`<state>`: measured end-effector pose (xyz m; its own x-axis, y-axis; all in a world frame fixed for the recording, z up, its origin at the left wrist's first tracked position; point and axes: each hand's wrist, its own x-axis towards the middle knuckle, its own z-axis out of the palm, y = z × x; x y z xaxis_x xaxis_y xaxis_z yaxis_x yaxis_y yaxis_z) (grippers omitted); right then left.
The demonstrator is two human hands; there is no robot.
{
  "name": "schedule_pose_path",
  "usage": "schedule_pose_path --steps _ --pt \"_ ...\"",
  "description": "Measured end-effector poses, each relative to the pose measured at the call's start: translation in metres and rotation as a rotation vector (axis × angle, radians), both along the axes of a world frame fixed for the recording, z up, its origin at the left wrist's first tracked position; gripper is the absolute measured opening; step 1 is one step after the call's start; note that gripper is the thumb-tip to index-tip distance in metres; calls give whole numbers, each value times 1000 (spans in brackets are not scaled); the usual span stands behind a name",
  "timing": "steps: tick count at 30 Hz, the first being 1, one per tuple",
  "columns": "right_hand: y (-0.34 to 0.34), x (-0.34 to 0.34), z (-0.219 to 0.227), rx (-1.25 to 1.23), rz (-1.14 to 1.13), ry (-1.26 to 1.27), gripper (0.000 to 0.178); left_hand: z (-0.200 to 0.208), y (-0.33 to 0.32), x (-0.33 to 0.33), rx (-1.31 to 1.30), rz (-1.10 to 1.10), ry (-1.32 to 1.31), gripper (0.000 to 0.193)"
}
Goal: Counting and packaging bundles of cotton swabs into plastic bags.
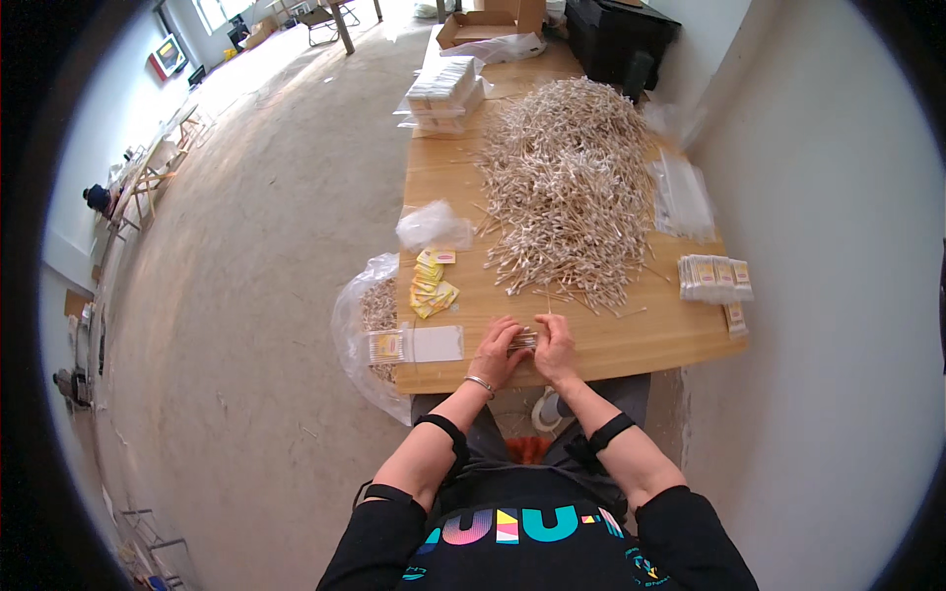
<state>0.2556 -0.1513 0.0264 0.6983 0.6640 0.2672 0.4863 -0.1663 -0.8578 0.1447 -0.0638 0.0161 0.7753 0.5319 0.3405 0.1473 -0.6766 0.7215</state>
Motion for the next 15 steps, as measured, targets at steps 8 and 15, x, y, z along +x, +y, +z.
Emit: schedule_pose_path --steps 8,15 --pt "-19 -22 6 -509 361 -662 65 -8 3 -3 -238 197 -204 35" --pt "5 -10 0 -656 422 -690 84 -10 7 9 -286 464 -347 35"
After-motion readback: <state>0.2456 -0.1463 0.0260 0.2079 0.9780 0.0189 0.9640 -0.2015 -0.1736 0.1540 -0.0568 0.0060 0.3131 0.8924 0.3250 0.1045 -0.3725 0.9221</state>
